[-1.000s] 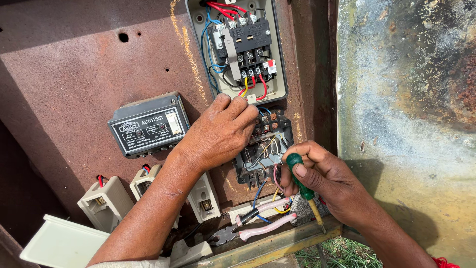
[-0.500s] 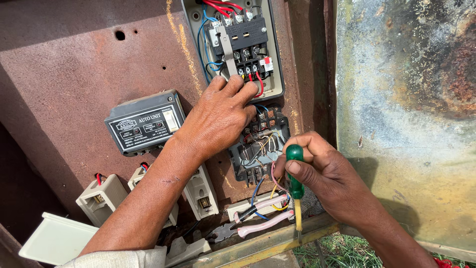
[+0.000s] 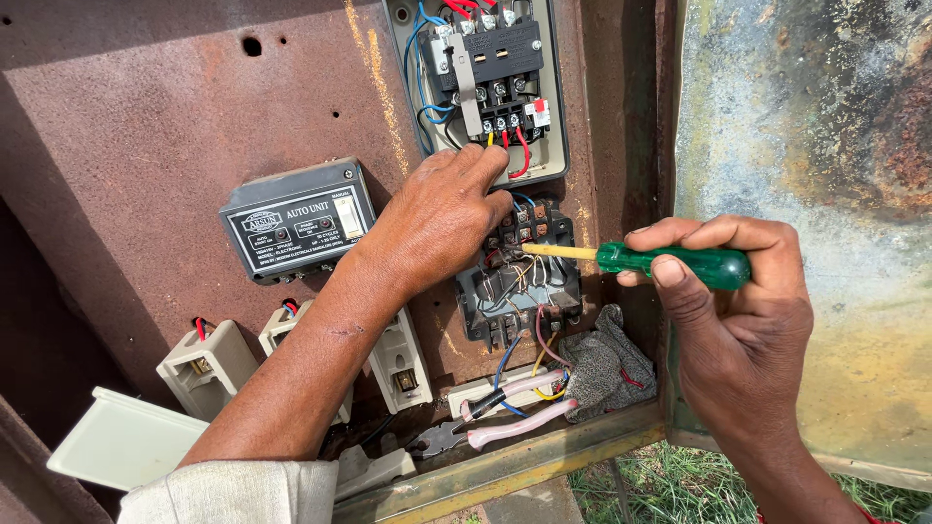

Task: The person repairs an electrical box by tightening screws with a screwdriver and cutting or stripping wires using pliers.

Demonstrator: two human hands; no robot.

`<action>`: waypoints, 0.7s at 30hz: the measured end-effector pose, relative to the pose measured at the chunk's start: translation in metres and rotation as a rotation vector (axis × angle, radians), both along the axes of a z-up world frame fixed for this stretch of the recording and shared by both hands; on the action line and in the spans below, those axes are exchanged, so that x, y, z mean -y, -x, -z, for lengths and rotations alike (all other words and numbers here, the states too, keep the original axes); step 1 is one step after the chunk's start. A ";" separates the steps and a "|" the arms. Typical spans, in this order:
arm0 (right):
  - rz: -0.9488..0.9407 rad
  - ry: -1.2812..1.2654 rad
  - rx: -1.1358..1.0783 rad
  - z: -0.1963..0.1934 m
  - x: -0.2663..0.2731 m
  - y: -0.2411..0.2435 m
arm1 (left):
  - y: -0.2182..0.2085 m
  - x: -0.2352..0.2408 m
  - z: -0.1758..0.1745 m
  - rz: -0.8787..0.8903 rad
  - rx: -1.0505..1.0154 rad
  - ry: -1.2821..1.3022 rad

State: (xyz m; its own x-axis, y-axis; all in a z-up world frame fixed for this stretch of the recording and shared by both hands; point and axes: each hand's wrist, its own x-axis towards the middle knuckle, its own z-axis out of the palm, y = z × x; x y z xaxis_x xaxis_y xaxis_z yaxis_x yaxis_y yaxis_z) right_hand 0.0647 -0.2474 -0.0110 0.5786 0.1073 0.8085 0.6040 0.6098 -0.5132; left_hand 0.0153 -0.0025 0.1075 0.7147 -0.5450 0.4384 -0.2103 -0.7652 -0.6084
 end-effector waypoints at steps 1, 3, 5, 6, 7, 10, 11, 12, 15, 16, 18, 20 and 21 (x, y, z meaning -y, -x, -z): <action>0.021 0.009 0.000 0.001 -0.002 -0.001 | 0.000 0.000 0.000 -0.005 -0.011 0.015; 0.034 0.002 0.023 0.003 -0.001 0.000 | 0.001 0.000 0.000 -0.015 -0.033 0.043; 0.033 -0.023 0.053 0.002 0.001 0.001 | 0.000 -0.001 0.000 0.003 -0.019 0.045; 0.041 -0.033 0.061 0.001 0.001 0.003 | 0.000 -0.001 0.001 0.011 -0.013 0.047; 0.067 -0.037 0.053 0.000 0.002 0.005 | 0.000 -0.001 0.001 0.011 -0.012 0.046; 0.107 -0.039 0.016 -0.003 -0.003 0.010 | 0.000 -0.003 0.003 0.010 -0.010 0.049; 0.117 -0.040 0.004 -0.003 -0.004 0.010 | -0.001 -0.003 0.003 0.012 -0.005 0.054; 0.115 -0.059 -0.007 -0.004 -0.005 0.011 | -0.001 -0.002 0.003 0.014 -0.001 0.059; 0.116 -0.112 -0.023 -0.003 -0.009 0.010 | -0.001 -0.002 0.003 0.028 -0.007 0.077; 0.117 -0.128 -0.019 -0.002 -0.011 0.010 | -0.001 -0.002 0.002 0.016 -0.013 0.074; 0.118 -0.147 -0.021 -0.001 -0.012 0.009 | -0.001 -0.002 0.002 -0.008 -0.025 0.068; 0.116 -0.157 -0.031 -0.001 -0.013 0.008 | -0.002 -0.002 0.001 0.001 -0.010 0.050; 0.113 -0.162 -0.037 -0.001 -0.013 0.008 | -0.002 -0.002 0.001 0.004 -0.003 0.042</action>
State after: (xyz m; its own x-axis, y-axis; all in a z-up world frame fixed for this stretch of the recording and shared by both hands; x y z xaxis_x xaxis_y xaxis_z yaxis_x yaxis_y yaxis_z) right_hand 0.0565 -0.2342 -0.0105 0.6095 -0.0898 0.7876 0.6559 0.6152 -0.4374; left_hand 0.0169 -0.0007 0.1061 0.7138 -0.5291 0.4588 -0.2157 -0.7893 -0.5748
